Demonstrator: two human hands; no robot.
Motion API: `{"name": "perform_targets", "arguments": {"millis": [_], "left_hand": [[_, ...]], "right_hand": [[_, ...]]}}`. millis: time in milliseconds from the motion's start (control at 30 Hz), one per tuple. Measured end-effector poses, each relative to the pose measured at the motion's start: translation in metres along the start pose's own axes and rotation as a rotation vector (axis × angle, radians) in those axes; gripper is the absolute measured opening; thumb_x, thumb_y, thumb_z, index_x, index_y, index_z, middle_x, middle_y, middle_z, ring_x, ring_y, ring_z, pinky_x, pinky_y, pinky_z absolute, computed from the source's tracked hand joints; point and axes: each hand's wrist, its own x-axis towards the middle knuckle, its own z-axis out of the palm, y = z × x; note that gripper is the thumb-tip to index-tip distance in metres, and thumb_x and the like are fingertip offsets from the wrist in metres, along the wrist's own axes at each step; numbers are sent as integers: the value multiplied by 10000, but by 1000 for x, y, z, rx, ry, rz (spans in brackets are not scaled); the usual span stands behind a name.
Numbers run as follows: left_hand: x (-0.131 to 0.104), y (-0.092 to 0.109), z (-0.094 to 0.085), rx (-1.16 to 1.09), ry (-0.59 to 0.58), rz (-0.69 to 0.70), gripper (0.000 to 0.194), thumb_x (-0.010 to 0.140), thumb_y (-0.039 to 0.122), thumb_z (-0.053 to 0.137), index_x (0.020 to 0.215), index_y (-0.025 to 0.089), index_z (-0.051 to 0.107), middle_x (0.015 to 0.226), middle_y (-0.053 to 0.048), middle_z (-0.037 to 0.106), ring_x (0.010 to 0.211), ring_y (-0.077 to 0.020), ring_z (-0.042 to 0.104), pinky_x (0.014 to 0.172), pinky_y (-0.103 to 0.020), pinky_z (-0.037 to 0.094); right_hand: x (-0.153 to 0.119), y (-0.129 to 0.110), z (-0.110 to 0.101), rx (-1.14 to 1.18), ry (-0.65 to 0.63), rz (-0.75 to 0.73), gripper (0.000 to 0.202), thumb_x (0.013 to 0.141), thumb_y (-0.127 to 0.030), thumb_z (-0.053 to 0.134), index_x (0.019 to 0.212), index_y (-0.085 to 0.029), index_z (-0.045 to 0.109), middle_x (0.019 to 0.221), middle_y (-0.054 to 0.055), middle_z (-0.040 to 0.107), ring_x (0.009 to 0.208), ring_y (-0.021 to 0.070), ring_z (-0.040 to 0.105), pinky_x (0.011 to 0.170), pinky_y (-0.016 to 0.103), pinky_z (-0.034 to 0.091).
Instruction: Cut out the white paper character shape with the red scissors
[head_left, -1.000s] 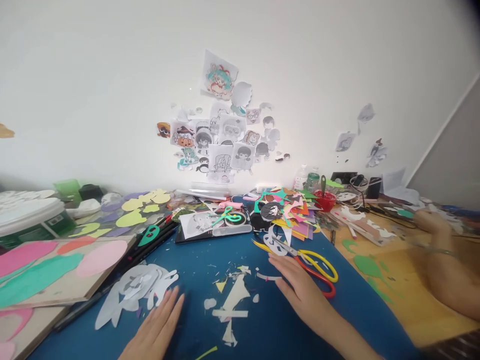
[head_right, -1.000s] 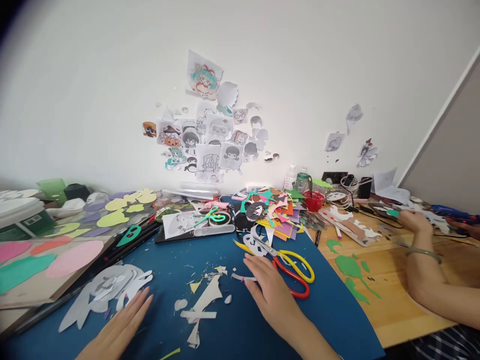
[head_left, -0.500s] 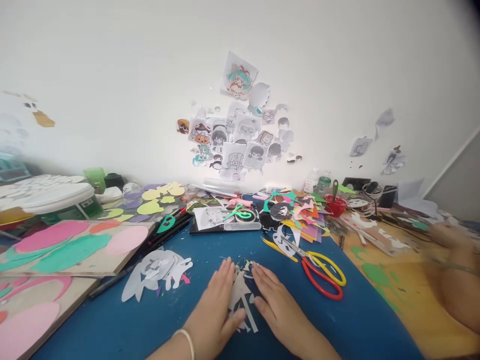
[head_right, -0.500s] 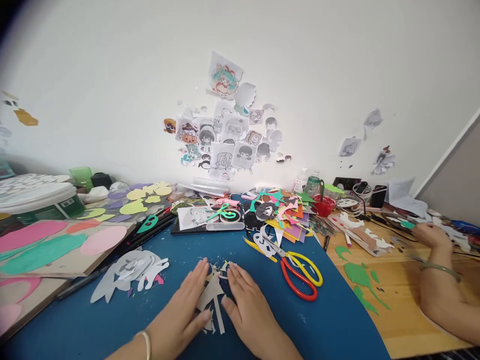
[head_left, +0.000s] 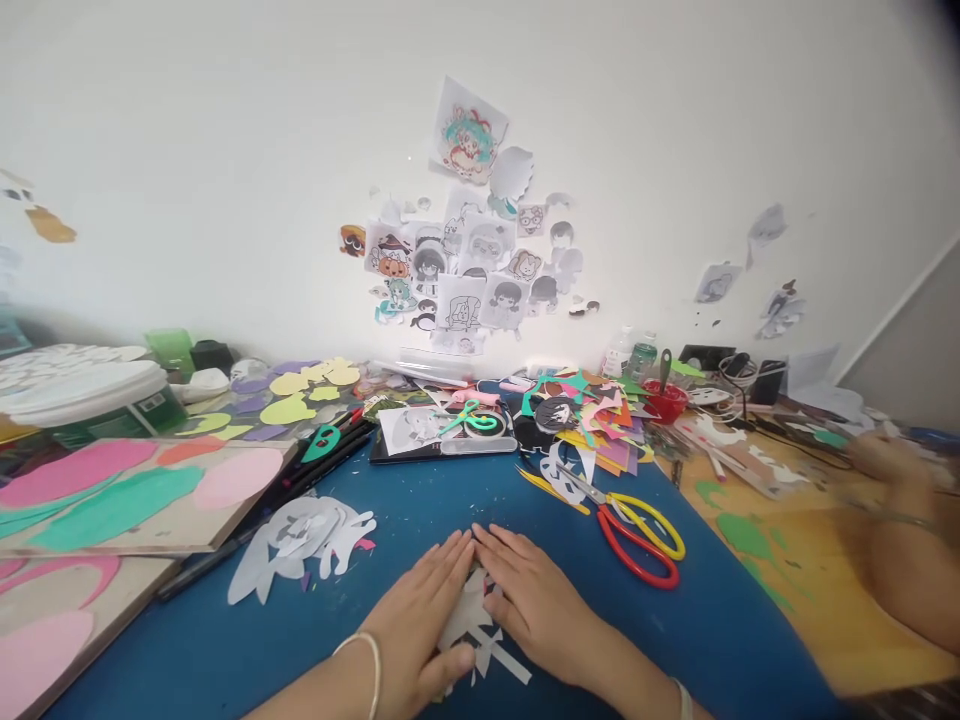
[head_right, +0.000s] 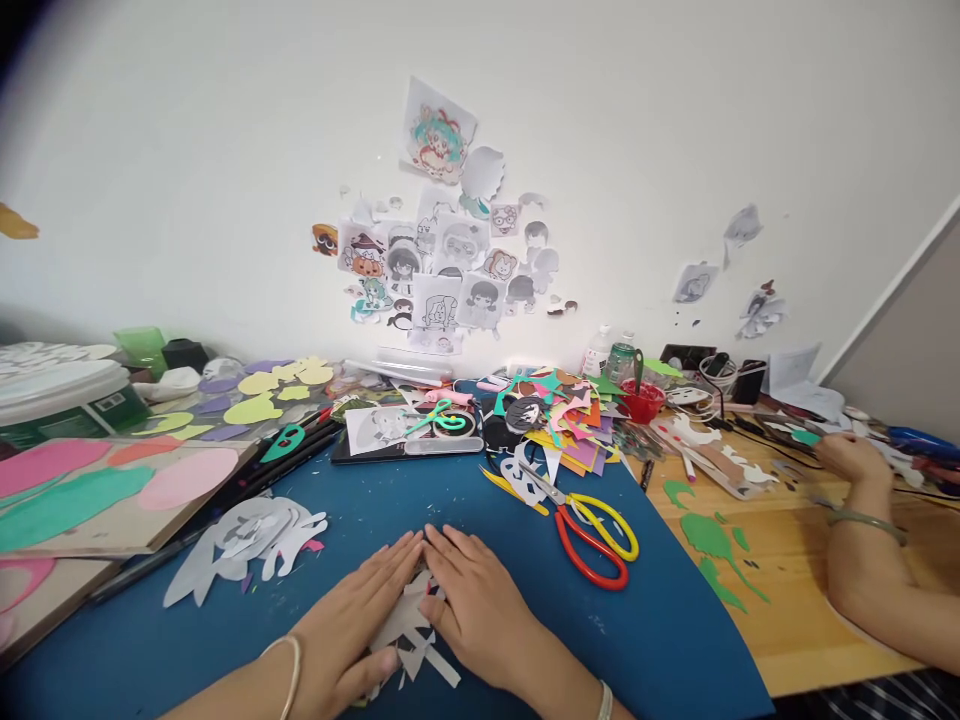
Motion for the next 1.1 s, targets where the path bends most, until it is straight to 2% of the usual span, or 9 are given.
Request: {"name": "perform_targets", "arguments": {"millis": [200,267,433,533,667,767,833,967,1100], "left_hand": [[47,-28,-11,121,-25,-265,734,887,568,245,1421,64,249,1475,-181,230,1368,-317,185,1092,-507,233],[58,-33,-16,117,-55,-242,720,891,566,231,1403,63,297,1466,-181,252,1366,-309,195,1095,-498,227],[21,-17,-13,39,-40,1,677,911,516,244,1460,150,93,1512,-100,125,1384,-267,150,1115,-441,215],[-2,-7,-11,36,-12,10,657,915,511,238,1464,215,31,1521,-50,112,1386,-243,159,1116,-416,226],[17,-17,-18,125,1,-189,726,886,570,230,1446,110,178,1507,-132,153,1383,-301,137,1104,-486,221],[39,-28,-24,202,-49,-496,819,861,626,201,1389,10,310,1472,-217,215,1368,-358,144,1090,-526,213],[43,-27,-24,202,-87,-478,839,856,638,185,1395,4,291,1476,-218,197,1372,-350,136,1100,-508,195],[38,-18,-20,112,-162,-163,763,875,604,191,1447,100,158,1517,-128,97,1394,-276,79,1126,-446,155],[52,-22,-27,121,-93,-451,809,882,596,130,1404,-12,245,1486,-233,132,1376,-349,94,1093,-522,191]], "right_hand": [[36,31,-13,-35,69,176,579,967,-454,245,1406,-91,345,1474,104,286,1360,253,245,1113,422,234],[48,34,-12,-94,49,130,593,962,-462,260,1408,-79,337,1480,115,267,1362,266,235,1116,431,216],[29,19,-9,-77,-46,-65,583,965,-461,250,1440,-123,262,1496,73,222,1371,239,216,1117,434,211],[10,16,-15,-7,-112,-108,517,971,-453,239,1437,-231,280,1489,3,252,1370,223,224,1117,440,213],[13,29,-21,0,-49,46,553,967,-475,213,1427,-185,312,1489,29,255,1372,226,216,1121,418,216],[24,38,-18,-48,-18,161,592,956,-503,210,1434,-163,291,1500,40,220,1376,236,202,1121,427,216],[28,40,-15,-74,-22,151,591,952,-508,223,1433,-171,292,1500,33,220,1375,237,206,1120,430,221],[25,38,-8,-78,3,86,553,955,-494,235,1414,-204,340,1484,20,264,1363,236,242,1109,434,248],[24,38,-6,-66,61,142,531,961,-461,248,1407,-195,356,1473,28,294,1355,242,264,1095,444,282]]}}
